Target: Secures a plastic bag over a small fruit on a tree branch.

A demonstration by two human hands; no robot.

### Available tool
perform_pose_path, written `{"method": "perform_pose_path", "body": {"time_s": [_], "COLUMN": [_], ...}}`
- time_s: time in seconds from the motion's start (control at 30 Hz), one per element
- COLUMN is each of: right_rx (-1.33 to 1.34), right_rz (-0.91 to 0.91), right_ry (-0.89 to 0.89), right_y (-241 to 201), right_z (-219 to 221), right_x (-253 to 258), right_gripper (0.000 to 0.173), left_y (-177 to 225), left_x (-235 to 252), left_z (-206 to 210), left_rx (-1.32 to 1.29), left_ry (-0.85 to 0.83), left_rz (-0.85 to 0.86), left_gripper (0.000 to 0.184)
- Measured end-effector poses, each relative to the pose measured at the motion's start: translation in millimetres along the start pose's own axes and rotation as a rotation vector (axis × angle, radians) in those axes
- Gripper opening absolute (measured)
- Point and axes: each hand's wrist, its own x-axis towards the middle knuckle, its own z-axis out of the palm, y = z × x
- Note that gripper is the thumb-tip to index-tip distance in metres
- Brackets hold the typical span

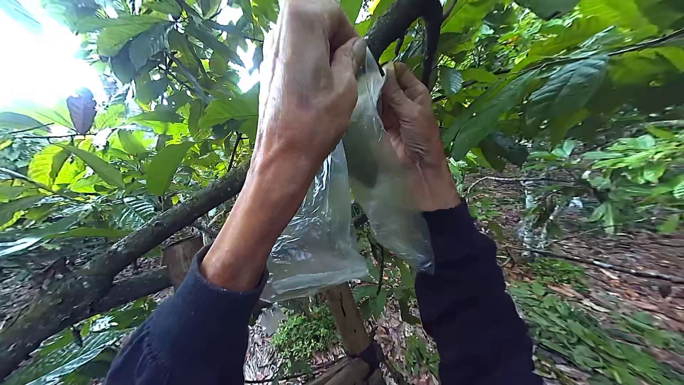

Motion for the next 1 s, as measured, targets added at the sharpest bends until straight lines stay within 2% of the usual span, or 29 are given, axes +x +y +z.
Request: {"method": "perform_pose_path", "body": {"time_s": [0.13, 0.23, 0.43, 0.6, 0.73, 0.83, 1.0], "right_rx": [0.096, 0.164, 0.202, -0.017, -0.101, -0.073, -0.023], "right_rz": [-0.035, -0.057, -0.047, -0.045, -0.033, -0.025, -0.019], "right_ry": [-0.037, -0.065, -0.132, -0.146, -0.129, -0.103, -0.052], "right_y": [-2, -7, -23, -26, -26, -26, -22], "right_z": [-17, -15, 0, 6, 5, 11, 19], "right_x": [-23, -25, -18, -17, -26, -29, -34], "right_gripper": [0.017, 0.024, 0.024, 0.013, 0.011, 0.012, 0.014], "left_y": [-15, -24, -38, -28, -20, -12, -1], "left_x": [-4, -13, -9, -16, -12, -9, -5], "left_z": [0, 3, 19, 15, 13, 18, 22], "left_rx": [0.182, 0.266, 0.392, 0.196, -0.117, -0.294, -0.411], "left_ry": [-0.014, 0.006, 0.137, 0.137, 0.131, 0.164, 0.123], "left_rz": [0.129, 0.148, 0.144, 0.063, -0.066, -0.108, -0.128], "left_gripper": [0.013, 0.01, 0.024, 0.025, 0.018, 0.016, 0.018]}}
